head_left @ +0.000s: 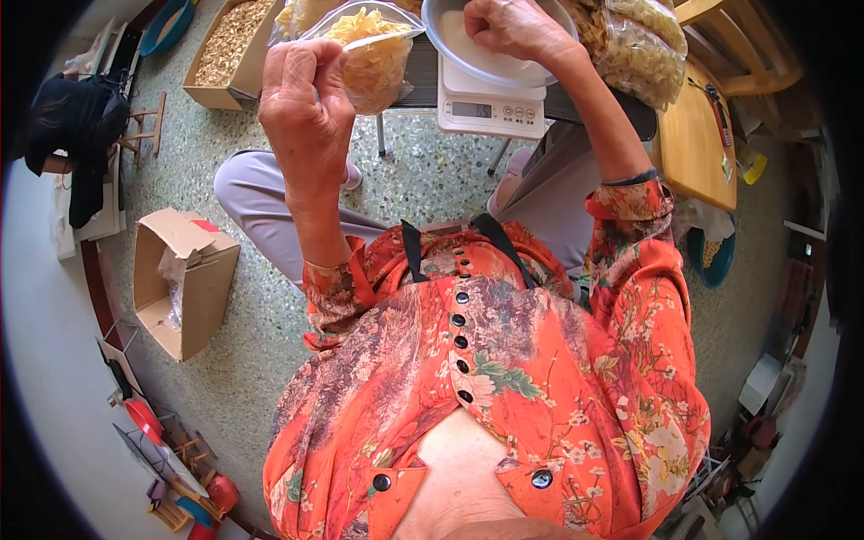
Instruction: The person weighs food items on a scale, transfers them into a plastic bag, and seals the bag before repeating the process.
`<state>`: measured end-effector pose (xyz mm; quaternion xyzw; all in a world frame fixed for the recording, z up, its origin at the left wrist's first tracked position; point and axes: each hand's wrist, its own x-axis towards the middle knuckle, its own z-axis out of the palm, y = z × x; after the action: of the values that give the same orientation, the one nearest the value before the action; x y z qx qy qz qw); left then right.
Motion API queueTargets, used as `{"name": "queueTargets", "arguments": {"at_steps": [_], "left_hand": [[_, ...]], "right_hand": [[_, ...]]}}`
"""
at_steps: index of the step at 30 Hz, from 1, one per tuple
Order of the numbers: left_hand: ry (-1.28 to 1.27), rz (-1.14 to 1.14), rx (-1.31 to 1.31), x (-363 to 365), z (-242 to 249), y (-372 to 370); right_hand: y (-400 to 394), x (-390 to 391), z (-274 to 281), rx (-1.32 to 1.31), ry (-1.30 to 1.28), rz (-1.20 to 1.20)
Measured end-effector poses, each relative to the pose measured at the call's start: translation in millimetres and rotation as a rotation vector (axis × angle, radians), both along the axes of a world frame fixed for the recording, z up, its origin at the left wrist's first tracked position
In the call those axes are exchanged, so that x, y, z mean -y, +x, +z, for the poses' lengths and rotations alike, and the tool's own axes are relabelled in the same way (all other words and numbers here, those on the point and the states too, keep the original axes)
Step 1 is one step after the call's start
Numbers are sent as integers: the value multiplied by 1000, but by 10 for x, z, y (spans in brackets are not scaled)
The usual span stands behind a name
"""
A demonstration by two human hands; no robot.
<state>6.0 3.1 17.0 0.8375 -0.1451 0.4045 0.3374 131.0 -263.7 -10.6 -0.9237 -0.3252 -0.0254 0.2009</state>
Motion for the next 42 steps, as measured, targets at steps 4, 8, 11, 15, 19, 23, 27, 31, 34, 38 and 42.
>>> {"name": "queueTargets", "arguments": {"at_steps": [4, 8, 11, 15, 19, 23, 27, 31, 34, 38, 42], "left_hand": [[5, -5, -1, -13, 4, 5], [24, -11, 18, -29, -20, 27], [42, 17, 14, -39, -40, 43], [25, 9, 17, -34, -45, 40], [-2, -35, 22, -22, -50, 45], [-34, -65, 6, 5, -34, 35], [-1, -54, 25, -3, -8, 40], [-13, -31, 10, -14, 3, 25], [13, -9, 21, -23, 4, 34], [23, 22, 42, -48, -49, 81], [2, 25, 11, -21, -25, 63]], "right_hand": [[16, -44, -29, -23, -34, -27], [24, -100, -55, 31, -61, -46], [24, -80, -44, 39, -50, -47], [-59, 2, 241, 45, 140, -96], [-134, -13, 637, -162, 571, 146], [-413, -483, 1042, -286, 606, 32], [-416, -848, 915, 25, 576, 259], [-366, -970, 755, 145, 468, 271], [-393, -992, 746, 222, 366, 227], [-505, -964, 829, 207, 343, 210], [-532, -922, 876, 262, 244, 238]]}}
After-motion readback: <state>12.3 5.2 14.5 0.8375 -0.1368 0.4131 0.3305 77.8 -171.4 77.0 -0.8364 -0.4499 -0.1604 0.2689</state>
